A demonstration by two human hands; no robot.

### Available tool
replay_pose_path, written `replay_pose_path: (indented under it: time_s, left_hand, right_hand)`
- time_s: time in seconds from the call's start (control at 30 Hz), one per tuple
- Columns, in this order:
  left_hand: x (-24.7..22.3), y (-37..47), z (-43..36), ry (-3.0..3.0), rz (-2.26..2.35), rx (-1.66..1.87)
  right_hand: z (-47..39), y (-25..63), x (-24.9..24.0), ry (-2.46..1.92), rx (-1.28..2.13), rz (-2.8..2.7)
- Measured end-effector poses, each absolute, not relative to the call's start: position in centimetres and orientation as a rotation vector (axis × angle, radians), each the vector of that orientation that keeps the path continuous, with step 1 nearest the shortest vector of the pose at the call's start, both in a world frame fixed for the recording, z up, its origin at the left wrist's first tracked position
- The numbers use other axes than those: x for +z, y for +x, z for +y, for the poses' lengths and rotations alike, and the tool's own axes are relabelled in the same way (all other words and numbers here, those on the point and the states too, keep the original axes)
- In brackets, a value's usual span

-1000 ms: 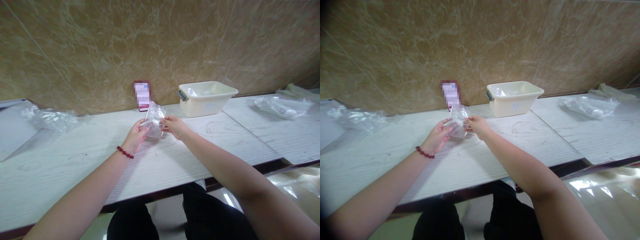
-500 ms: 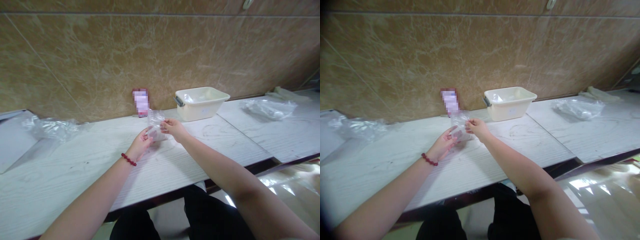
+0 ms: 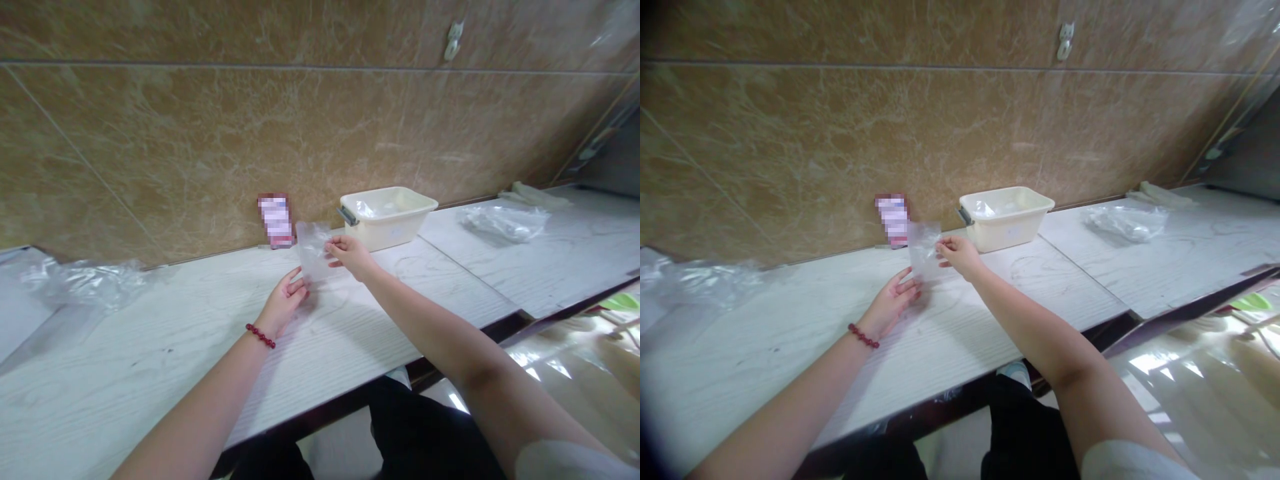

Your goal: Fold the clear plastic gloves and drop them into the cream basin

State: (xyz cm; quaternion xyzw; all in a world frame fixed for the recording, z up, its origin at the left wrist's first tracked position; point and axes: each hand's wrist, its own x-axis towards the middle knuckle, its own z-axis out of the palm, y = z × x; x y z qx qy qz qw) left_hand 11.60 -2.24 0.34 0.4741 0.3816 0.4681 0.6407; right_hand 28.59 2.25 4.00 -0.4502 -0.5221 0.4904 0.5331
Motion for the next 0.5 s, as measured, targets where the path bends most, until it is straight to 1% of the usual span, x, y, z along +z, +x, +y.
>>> replay_pose_path:
  time_s: [0.1,0.27,0.4,0.5]
  left_hand:
    - [0.1,11.6,-2.1,1.051,0.898,1.062]
    - [0.0,11.6,-2.1,1.025,0.886,1.057]
    - [0.0,11.7,-2.1,1.013,0.898,1.059]
    - [-0.1,11.8,-2.1,1.031,0.899,1.054]
  right_hand:
    - [3.1,30.2,6.6,-1.126,1.096,-1.266]
    - [6.1,34.9,12.7,-1.288,0.941,-1.309]
    - [8.8,38.5,16.8,-1.423,0.714,-1.321]
    - [10.2,40.0,18.4,-1.508,0.550,-1.265]
